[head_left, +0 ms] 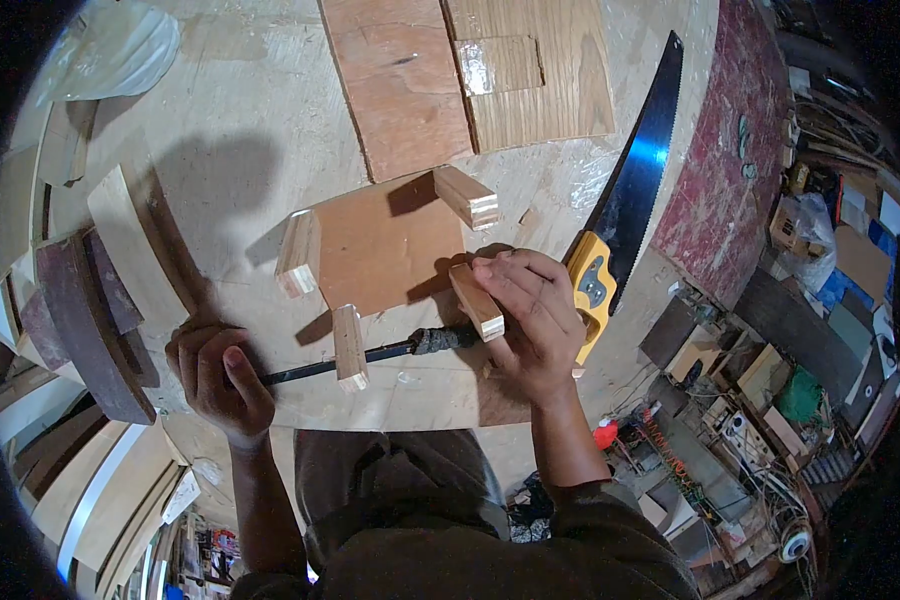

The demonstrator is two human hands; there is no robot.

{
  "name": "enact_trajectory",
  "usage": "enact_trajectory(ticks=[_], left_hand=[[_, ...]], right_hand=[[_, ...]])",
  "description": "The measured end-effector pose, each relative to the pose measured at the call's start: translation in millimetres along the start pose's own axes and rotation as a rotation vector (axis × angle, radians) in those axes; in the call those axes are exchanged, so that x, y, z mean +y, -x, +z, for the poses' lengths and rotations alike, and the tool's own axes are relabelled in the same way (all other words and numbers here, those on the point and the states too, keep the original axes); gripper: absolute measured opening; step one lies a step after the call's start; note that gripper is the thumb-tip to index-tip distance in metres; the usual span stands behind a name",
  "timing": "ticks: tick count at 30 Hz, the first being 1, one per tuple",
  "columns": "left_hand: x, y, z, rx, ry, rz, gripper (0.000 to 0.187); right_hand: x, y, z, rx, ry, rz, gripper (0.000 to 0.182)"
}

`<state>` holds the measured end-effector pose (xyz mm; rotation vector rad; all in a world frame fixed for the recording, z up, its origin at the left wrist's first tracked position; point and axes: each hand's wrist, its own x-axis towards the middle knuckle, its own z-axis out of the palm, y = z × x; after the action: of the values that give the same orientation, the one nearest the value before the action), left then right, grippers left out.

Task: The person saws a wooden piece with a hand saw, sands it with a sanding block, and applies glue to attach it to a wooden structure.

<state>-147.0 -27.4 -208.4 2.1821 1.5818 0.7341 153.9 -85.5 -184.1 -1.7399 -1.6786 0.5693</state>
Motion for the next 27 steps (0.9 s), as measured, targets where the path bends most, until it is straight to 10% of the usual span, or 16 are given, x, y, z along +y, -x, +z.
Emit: enact_trajectory(ticks=[12,27], left_hand=[[-1,1,-2,-0.033,-0.004,-0.012,0.028],[-14,14,-1,-0.006,-0.101,-0.057,0.028]], right_hand=[[4,9,-28,0.126,0.002,-0.048,0.046],[-6,72,-70,0.506,-0.258,0.418,0.023]])
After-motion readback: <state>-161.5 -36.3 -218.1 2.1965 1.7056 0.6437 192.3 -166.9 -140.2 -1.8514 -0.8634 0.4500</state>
